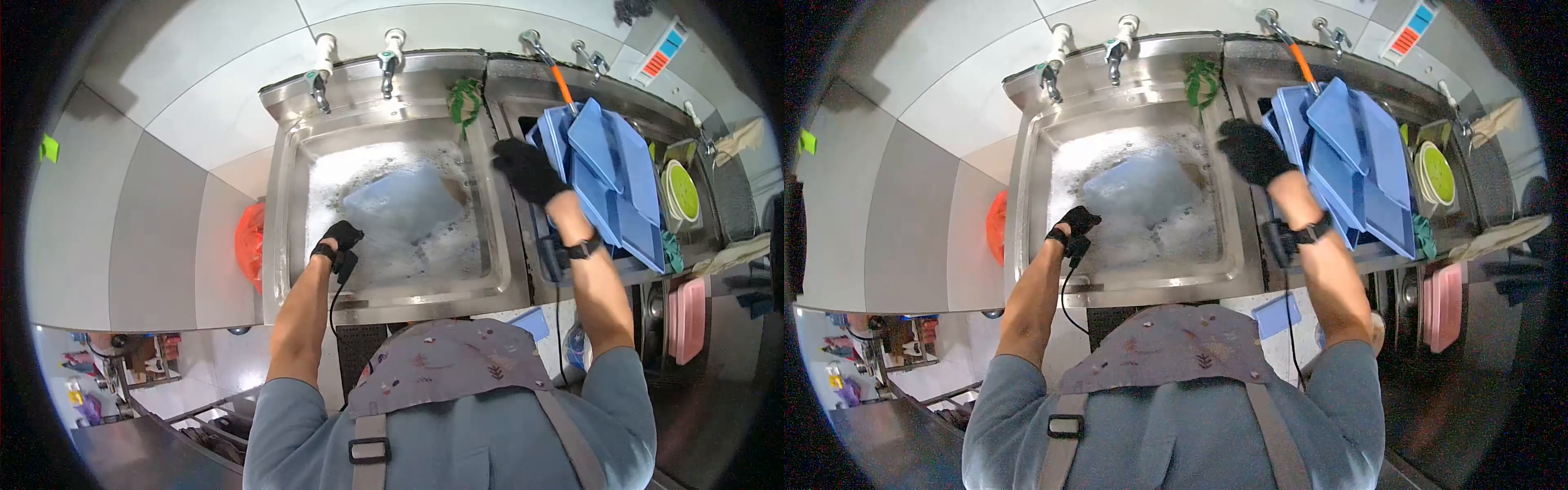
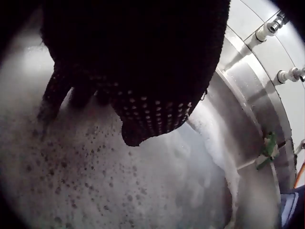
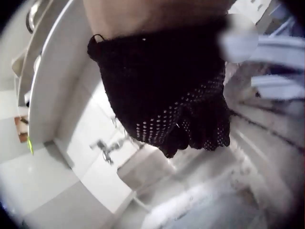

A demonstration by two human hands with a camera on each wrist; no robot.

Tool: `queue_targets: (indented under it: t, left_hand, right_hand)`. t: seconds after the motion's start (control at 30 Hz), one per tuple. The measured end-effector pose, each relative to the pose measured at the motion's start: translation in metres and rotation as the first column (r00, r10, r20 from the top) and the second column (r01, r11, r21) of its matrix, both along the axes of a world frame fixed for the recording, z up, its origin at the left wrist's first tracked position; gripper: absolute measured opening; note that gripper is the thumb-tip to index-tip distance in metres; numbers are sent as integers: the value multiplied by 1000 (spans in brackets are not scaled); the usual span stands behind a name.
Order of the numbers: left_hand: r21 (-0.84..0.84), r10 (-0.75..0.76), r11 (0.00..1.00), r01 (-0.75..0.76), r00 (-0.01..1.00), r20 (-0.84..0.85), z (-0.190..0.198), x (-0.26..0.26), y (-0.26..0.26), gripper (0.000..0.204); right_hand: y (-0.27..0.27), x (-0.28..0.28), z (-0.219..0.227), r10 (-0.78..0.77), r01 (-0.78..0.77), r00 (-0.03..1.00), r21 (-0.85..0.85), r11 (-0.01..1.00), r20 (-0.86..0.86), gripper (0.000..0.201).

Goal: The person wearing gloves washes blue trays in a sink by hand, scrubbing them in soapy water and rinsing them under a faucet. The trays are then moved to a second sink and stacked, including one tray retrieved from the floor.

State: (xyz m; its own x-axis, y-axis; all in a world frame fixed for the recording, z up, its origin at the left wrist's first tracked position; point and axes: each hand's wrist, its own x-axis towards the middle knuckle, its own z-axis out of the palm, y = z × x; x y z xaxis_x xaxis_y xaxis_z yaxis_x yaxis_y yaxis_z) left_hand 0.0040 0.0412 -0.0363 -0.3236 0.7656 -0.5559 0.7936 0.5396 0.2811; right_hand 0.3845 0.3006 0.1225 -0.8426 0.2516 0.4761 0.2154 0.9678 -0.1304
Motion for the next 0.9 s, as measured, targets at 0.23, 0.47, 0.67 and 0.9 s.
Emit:
queue_targets:
  t: [0.23, 0.47, 0.67, 0.9]
  left_hand:
    - [166, -391, 894, 417, 905, -167, -49, -45, -15, 23]
    - [166, 82, 982, -93, 994, 67, -31, -24, -4, 37]
    - [195, 48, 972, -128, 928, 369, -65, -55, 12, 42]
    - [480, 201, 858, -180, 980, 7, -48, -46, 2, 34]
  right_hand:
    - [-60, -182, -92, 36, 238, 737, -308, 921, 675, 42]
    - [-11, -183, -183, -282, 669, 666, -384, 636, 691, 72]
    - [14, -185, -228, -227, 701, 665, -488, 521, 712, 84]
    - [15, -200, -241, -310, 728, 679, -557, 400, 665, 81]
